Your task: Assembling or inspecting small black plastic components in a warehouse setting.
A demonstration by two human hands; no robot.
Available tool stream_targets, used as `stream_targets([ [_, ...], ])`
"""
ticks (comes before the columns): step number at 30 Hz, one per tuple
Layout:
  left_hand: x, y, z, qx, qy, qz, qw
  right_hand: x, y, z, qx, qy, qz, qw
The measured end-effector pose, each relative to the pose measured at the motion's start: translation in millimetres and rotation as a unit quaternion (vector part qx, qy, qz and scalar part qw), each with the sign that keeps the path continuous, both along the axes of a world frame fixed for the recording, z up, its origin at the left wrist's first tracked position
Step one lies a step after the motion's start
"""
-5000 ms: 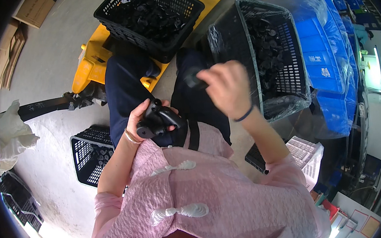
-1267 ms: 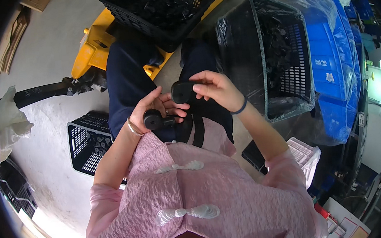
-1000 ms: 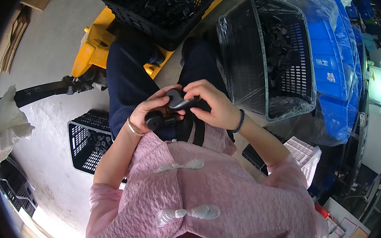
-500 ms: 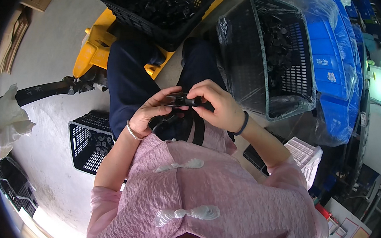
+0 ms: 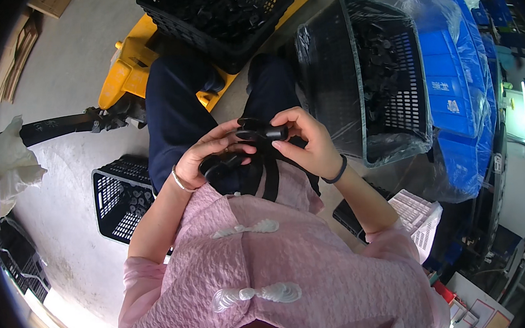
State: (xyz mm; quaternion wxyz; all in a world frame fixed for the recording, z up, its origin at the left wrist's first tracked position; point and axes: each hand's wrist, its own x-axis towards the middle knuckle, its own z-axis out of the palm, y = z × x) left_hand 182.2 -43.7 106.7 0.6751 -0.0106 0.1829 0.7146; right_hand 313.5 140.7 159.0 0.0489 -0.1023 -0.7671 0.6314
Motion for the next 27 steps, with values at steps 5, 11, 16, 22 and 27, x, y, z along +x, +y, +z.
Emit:
stream_targets([
  [5,-1,0,-7,0.026,0.007,-0.005,1.000,5,4,-6,-0.060,-0.005,-0.040,0.997],
  [11,-4,-1,-11,-0.014,-0.033,0.010,0.999,14,60,12,0.226,-0.052,-0.242,0.942],
  [16,-7,11,-11,0.005,-0.130,0.015,0.991,7,77,38,0.525,0.018,-0.235,0.818],
  [22,-3,20,-11,0.038,-0.200,0.017,0.979,-28,-28,-5,0.343,0.095,0.126,0.926],
  [27,-1,19,-11,0.014,-0.138,0.023,0.990,-31,-26,-5,0.134,-0.042,0.074,0.987],
])
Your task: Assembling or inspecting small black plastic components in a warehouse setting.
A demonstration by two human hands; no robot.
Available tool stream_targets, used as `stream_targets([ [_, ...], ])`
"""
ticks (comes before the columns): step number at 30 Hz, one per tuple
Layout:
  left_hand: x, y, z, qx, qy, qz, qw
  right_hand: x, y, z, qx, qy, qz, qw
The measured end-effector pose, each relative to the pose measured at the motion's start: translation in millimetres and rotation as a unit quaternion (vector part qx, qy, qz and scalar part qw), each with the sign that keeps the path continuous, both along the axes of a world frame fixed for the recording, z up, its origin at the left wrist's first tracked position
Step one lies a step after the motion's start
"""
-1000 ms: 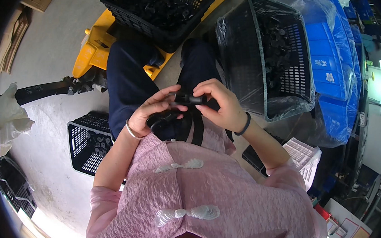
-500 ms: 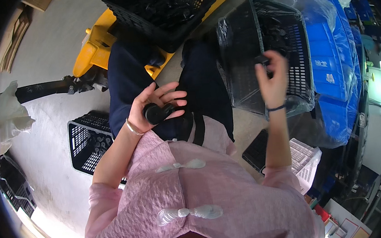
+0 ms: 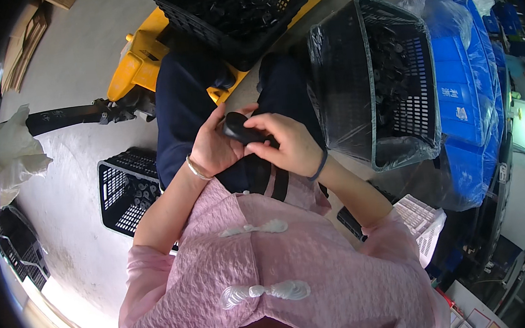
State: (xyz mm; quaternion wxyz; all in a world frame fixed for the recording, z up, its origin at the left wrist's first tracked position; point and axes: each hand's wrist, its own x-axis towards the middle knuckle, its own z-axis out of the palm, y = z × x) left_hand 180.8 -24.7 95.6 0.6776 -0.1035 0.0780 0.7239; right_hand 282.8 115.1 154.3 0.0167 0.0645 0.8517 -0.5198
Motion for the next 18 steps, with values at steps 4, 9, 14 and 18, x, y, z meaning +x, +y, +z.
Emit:
stream_targets([
  [4,-1,-3,-2,-0.077,0.079,0.044,0.993,2,14,-12,-0.227,-0.113,-0.085,0.964],
  [9,0,-4,-5,-0.108,0.190,0.024,0.976,9,26,-14,-0.387,-0.237,-0.141,0.880],
  [14,-1,-2,-1,-0.113,0.175,0.031,0.978,18,33,-37,-0.545,-0.250,-0.166,0.783],
  [18,1,-2,-3,-0.119,0.217,0.040,0.968,24,30,-48,-0.690,-0.269,-0.200,0.641],
])
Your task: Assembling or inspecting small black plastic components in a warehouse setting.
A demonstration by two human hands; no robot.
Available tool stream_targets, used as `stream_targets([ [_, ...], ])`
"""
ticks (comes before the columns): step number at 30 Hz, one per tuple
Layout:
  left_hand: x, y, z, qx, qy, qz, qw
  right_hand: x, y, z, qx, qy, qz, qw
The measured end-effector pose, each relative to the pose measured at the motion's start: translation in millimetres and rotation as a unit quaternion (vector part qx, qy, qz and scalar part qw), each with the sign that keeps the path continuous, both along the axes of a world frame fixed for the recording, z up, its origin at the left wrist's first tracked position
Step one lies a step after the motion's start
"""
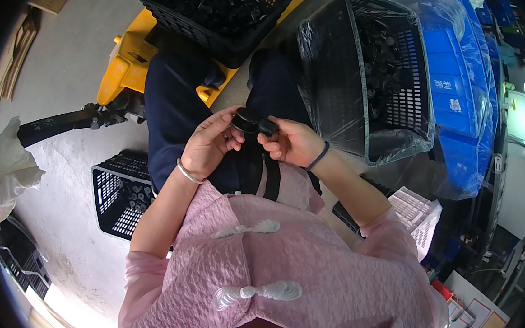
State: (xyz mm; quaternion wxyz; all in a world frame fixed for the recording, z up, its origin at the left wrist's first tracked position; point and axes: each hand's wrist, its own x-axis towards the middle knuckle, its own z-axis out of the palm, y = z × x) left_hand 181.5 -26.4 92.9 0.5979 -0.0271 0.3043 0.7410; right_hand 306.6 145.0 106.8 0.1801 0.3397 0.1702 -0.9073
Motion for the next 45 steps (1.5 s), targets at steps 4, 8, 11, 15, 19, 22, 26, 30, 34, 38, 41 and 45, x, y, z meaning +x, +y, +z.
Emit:
stream_targets([
  [4,3,2,6,-0.010,0.008,0.008,1.000,3,-4,0,-0.075,0.016,-0.021,0.997],
  [8,3,2,10,-0.028,0.016,0.011,0.999,3,-10,6,-0.089,-0.001,-0.041,0.995],
  [11,3,2,10,-0.042,0.018,0.009,0.999,4,-11,5,-0.105,-0.007,-0.048,0.993],
  [15,4,8,10,-0.055,0.021,0.007,0.998,5,-8,1,-0.151,0.005,-0.067,0.986],
  [19,2,20,11,-0.089,0.039,-0.011,0.995,10,4,-6,-0.091,0.048,-0.082,0.991],
  [22,-15,29,7,-0.103,0.073,-0.029,0.992,24,58,-7,0.003,0.098,-0.226,0.969],
  [26,-49,36,-16,-0.112,0.088,-0.053,0.988,56,151,8,0.117,0.107,-0.400,0.903],
  [30,-81,62,-39,-0.178,0.074,-0.121,0.974,31,153,10,0.231,-0.017,-0.303,0.925],
  [34,-113,100,-82,-0.226,0.043,-0.172,0.958,-74,131,-5,0.394,-0.001,-0.023,0.919],
  [38,-144,152,-132,-0.253,0.055,-0.194,0.946,-188,152,-83,0.366,0.001,0.071,0.928],
  [41,-159,185,-167,-0.259,0.024,-0.164,0.952,-265,194,-173,0.420,-0.086,0.098,0.898],
  [45,-151,224,-197,-0.249,0.056,-0.162,0.953,-326,274,-307,0.491,-0.220,0.197,0.819],
])
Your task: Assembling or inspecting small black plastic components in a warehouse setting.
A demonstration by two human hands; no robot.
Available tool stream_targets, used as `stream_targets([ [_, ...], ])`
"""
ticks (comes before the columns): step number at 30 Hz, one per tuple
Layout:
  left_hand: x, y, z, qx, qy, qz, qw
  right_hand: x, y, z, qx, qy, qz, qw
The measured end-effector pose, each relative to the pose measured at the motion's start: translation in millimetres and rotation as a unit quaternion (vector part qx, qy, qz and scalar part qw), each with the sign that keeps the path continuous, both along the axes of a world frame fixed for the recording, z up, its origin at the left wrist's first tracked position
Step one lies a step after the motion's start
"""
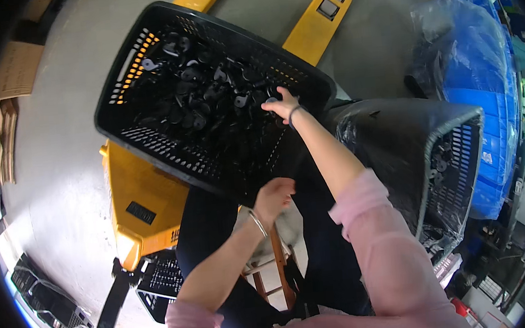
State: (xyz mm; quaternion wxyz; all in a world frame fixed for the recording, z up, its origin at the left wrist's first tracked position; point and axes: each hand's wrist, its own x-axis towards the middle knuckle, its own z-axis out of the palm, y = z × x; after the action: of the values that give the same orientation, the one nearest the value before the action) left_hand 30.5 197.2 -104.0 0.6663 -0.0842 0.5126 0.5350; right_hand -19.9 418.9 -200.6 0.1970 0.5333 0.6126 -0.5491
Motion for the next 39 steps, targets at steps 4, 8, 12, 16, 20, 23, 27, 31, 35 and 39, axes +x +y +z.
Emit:
stream_targets([
  [4,12,3,18,0.029,0.102,-0.107,0.989,-34,7,-58,0.154,-0.184,0.063,0.969],
  [8,10,-9,30,0.049,0.121,-0.147,0.980,-65,-56,-64,0.266,-0.182,0.188,0.928],
  [12,22,-14,25,0.062,0.090,-0.091,0.990,-59,-64,-80,0.267,-0.143,0.235,0.924],
  [16,32,-19,15,0.069,0.048,-0.053,0.995,-51,-55,-83,0.292,-0.147,0.306,0.894],
  [20,29,-14,18,0.068,0.081,-0.085,0.991,-32,-54,-99,0.323,-0.103,0.302,0.891],
  [23,27,-17,18,0.073,0.067,-0.099,0.990,-32,-83,-96,0.257,-0.116,0.330,0.901],
  [27,38,-21,2,0.096,0.143,-0.038,0.984,-29,-104,-99,0.217,-0.113,0.354,0.903],
  [31,37,-15,-2,0.082,0.069,-0.077,0.991,-25,-97,-98,0.176,-0.111,0.317,0.925],
  [35,10,-1,15,0.043,0.095,-0.148,0.983,-12,-68,-73,-0.035,-0.110,0.203,0.972],
  [39,9,-4,-8,0.041,-0.044,-0.063,0.996,-16,-62,10,-0.139,0.070,-0.037,0.987],
])
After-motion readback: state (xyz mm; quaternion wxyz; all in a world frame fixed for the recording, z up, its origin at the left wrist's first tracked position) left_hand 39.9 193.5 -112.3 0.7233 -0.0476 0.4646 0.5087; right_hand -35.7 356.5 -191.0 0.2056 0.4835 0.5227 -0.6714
